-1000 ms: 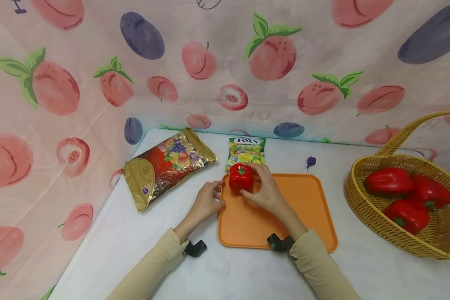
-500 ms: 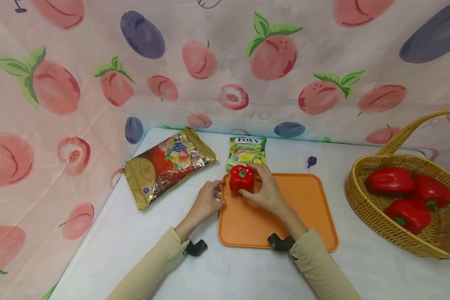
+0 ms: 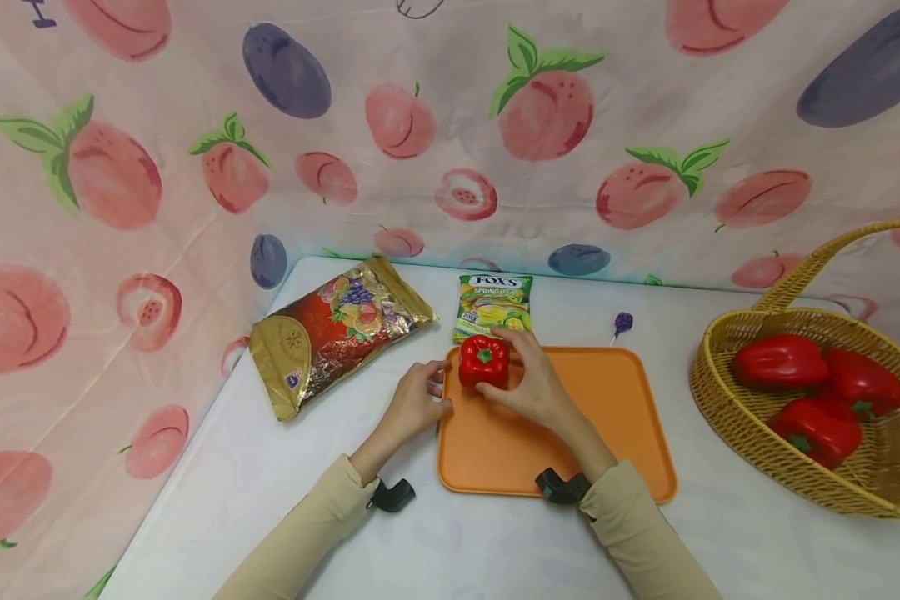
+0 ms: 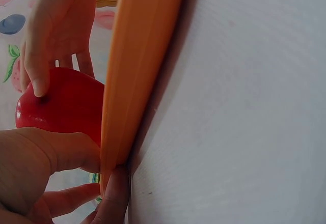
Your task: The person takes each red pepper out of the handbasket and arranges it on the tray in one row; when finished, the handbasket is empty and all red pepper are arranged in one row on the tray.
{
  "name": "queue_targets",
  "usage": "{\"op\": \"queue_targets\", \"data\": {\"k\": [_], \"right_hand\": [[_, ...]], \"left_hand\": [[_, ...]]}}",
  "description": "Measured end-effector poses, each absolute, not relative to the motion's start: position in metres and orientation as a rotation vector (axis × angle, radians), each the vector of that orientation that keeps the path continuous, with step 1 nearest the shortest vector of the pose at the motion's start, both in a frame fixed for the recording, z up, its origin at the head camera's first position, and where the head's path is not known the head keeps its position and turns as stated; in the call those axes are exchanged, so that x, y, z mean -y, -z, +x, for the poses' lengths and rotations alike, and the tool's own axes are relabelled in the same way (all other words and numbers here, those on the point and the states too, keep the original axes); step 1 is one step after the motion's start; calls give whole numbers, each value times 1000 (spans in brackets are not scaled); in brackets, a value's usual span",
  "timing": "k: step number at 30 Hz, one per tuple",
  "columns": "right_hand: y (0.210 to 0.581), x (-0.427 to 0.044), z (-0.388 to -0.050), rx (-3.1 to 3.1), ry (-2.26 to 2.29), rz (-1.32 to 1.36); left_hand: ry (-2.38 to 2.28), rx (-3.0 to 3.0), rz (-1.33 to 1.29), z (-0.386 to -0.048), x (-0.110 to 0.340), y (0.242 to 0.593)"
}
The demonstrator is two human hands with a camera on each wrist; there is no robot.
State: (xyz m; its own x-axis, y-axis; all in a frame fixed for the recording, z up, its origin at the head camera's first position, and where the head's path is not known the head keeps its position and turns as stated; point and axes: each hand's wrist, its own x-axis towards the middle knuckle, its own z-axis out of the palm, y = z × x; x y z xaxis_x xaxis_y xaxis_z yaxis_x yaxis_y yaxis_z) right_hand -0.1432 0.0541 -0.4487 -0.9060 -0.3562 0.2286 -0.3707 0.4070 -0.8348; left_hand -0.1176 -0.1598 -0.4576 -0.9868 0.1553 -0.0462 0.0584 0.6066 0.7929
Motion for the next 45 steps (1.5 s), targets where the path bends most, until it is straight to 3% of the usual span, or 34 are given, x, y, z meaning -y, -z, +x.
{"op": "queue_targets", "data": {"k": [45], "right_hand": [[439, -75, -141, 2614, -1591, 610]], "left_hand": [[-1358, -2705, 193, -118, 161, 459]]}}
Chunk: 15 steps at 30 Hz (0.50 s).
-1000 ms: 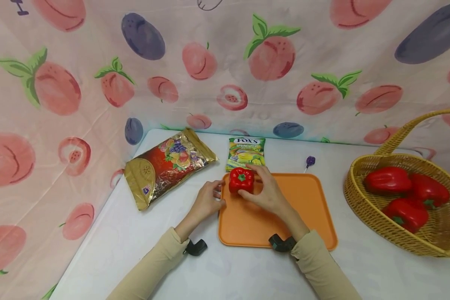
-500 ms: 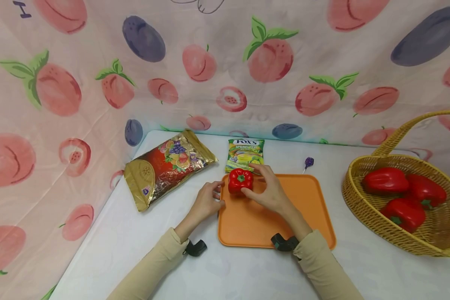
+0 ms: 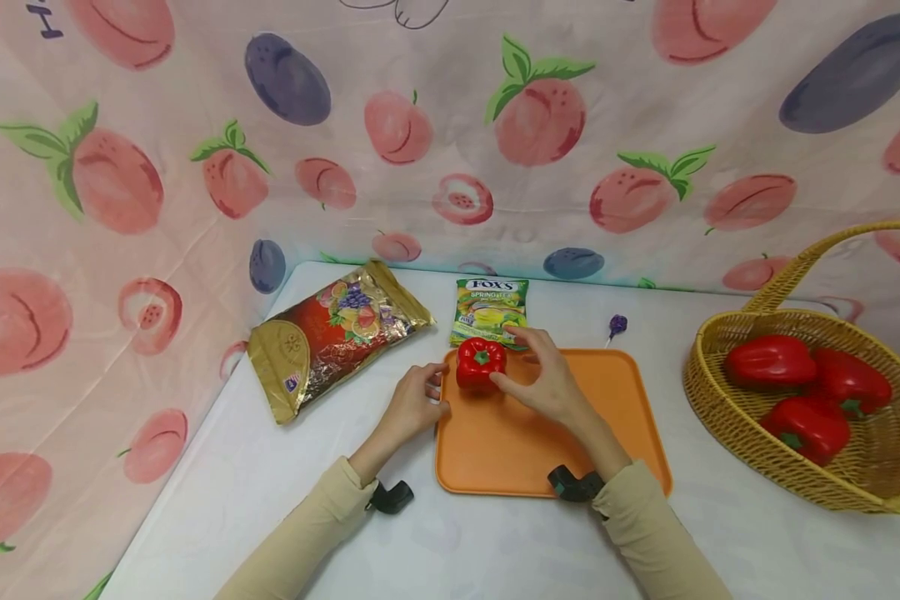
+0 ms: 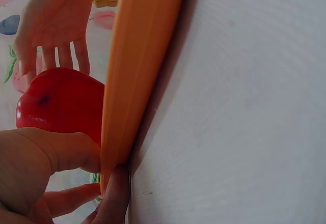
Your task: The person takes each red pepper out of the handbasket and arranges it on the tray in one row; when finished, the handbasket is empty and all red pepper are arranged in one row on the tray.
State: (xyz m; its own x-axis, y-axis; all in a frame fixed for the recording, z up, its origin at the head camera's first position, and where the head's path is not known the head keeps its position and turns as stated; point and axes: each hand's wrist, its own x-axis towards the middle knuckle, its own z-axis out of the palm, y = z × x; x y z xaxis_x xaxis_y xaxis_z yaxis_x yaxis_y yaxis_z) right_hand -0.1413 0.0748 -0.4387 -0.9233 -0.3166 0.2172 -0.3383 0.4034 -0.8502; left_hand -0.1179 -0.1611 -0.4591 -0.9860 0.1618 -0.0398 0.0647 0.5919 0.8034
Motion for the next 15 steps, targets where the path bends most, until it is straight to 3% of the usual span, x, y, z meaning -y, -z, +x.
{"op": "queue_targets", "data": {"k": [15], "right_hand": [[441, -86, -144, 2602, -1590, 594]], "left_hand": [[-1350, -2704, 174, -119, 161, 463]]}}
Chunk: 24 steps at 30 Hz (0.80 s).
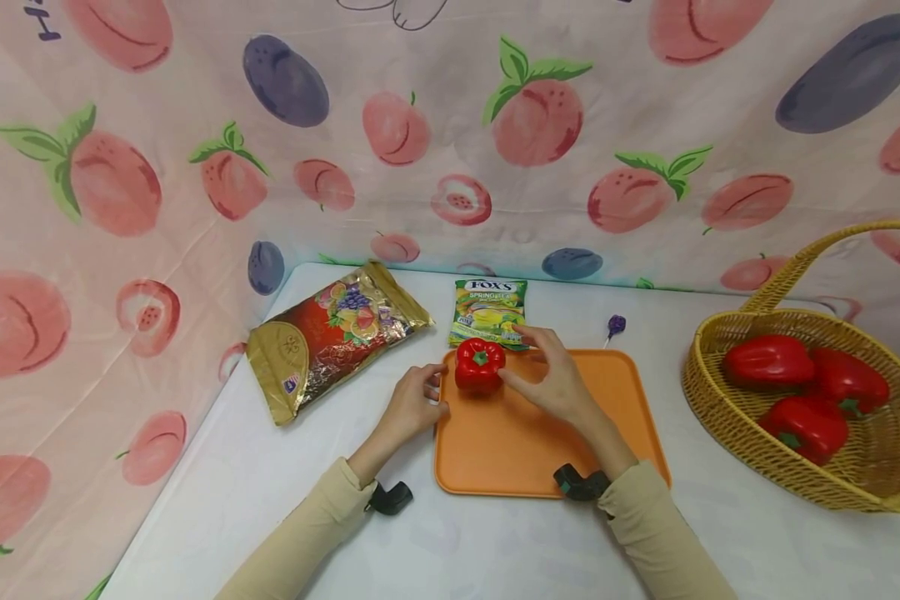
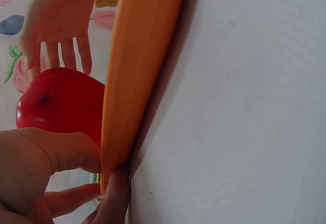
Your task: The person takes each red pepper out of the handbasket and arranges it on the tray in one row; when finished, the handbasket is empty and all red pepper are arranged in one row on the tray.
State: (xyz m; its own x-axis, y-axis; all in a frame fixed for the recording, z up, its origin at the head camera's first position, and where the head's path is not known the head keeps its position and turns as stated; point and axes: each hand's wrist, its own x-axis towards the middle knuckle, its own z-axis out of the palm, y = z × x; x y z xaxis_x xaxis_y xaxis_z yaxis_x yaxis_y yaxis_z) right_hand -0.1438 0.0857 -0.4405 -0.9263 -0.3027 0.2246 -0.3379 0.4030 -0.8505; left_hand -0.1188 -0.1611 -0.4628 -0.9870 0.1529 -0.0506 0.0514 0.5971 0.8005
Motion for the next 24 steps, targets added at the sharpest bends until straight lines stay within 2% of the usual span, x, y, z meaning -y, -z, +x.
{"op": "queue_targets", "data": {"k": [24], "right_hand": [[438, -104, -145, 2549, -1599, 555]], "left_hand": [[-1337, -2708, 180, -119, 161, 462]]}}
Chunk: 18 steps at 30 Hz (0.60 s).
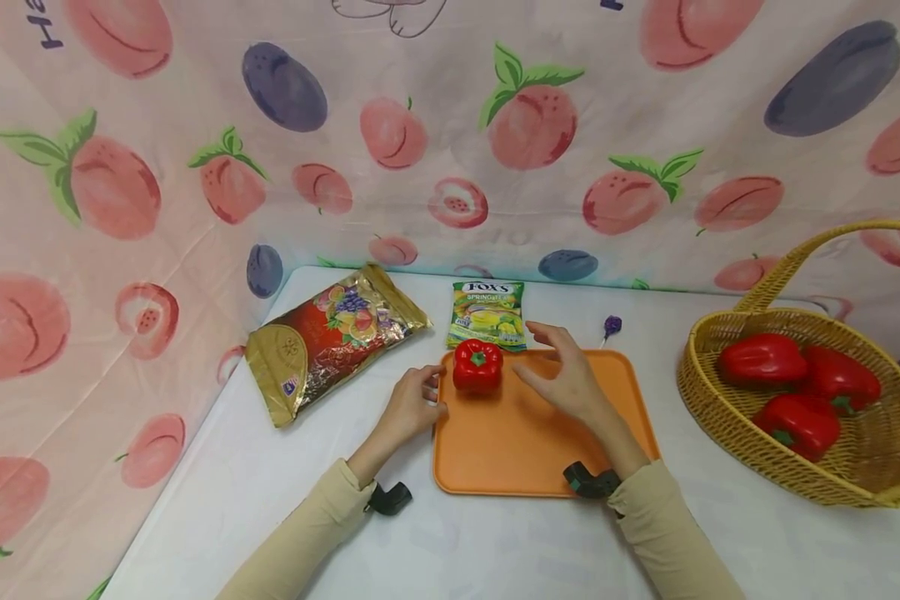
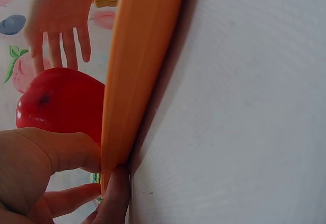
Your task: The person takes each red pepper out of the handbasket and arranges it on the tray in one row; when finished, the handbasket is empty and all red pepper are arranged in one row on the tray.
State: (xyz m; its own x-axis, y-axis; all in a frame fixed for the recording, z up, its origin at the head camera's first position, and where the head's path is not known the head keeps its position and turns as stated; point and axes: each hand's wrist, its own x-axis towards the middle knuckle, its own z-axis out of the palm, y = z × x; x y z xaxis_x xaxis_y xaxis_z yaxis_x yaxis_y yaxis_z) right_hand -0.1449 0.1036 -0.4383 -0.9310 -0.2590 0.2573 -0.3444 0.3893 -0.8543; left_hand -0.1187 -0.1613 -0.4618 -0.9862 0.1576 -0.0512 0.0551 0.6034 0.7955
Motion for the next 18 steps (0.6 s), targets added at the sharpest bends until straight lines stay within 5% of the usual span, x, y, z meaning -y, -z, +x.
{"op": "queue_targets", "data": {"k": [18], "right_hand": [[437, -104, -146, 2546, -1593, 551]], "left_hand": [[-1331, -2703, 152, -118, 161, 461]]}}
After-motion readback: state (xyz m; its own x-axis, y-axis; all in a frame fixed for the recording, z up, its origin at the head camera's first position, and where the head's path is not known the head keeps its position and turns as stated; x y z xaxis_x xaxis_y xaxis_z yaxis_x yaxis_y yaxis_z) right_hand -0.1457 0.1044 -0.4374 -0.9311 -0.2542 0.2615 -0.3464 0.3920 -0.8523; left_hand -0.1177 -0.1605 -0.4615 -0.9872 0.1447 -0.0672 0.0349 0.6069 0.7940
